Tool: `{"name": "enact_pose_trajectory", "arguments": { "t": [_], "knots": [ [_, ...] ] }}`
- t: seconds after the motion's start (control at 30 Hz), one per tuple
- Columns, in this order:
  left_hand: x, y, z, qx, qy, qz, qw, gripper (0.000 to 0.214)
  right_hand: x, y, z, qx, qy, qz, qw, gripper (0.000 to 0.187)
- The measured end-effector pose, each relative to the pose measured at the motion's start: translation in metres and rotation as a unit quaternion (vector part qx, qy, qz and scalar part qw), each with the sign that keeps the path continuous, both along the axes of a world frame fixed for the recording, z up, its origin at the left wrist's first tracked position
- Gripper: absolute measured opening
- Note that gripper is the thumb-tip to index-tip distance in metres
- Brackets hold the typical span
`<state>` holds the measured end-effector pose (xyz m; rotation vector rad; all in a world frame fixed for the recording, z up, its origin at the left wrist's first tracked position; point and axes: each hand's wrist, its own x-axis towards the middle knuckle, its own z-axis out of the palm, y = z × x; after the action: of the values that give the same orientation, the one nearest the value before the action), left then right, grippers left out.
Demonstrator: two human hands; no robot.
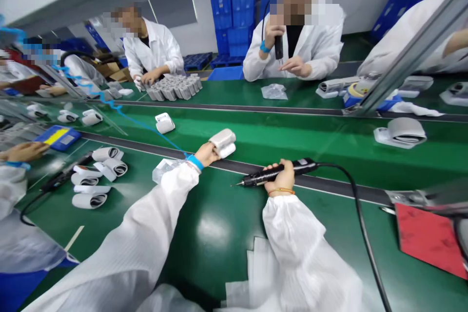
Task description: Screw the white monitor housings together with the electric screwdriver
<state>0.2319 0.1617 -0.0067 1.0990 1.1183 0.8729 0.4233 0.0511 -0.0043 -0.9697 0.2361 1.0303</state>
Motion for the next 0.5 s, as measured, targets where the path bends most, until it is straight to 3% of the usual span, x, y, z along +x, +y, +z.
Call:
{"name": "enact_pose_trajectory", "arguments": {
  "t": [0.1,0.17,0.27,0.37,0.43,0.5],
  "knots": [
    [0.03,0.025,0.007,0.02,-0.002,0.038,0.999,0.03,-0.005,0.006,-0.02,-0.009,0.001,0.004,1.0,0.029],
    [0.039,0.023,0.008,0.033,0.004,0.052,0.998,0.039,-0.005,0.008,-0.026,-0.007,-0.002,0.007,1.0,0.031],
    [0.027,-0.008,0.003,0.062,0.013,0.047,0.997,0.043,0.0,0.01,-0.033,-0.004,-0.009,0.013,1.0,0.031],
    [-0.019,-0.054,-0.004,0.15,0.059,0.039,0.986,0.029,0.003,0.013,-0.039,-0.001,-0.017,0.015,1.0,0.032],
    [-0.062,-0.08,-0.007,0.321,0.231,0.063,0.916,0.012,0.004,0.014,-0.042,-0.002,-0.021,0.017,1.0,0.032],
    [-0.103,-0.094,-0.012,0.357,0.399,0.121,0.836,0.011,0.004,0.016,-0.042,-0.002,-0.027,0.019,0.999,0.032]
  ]
}}
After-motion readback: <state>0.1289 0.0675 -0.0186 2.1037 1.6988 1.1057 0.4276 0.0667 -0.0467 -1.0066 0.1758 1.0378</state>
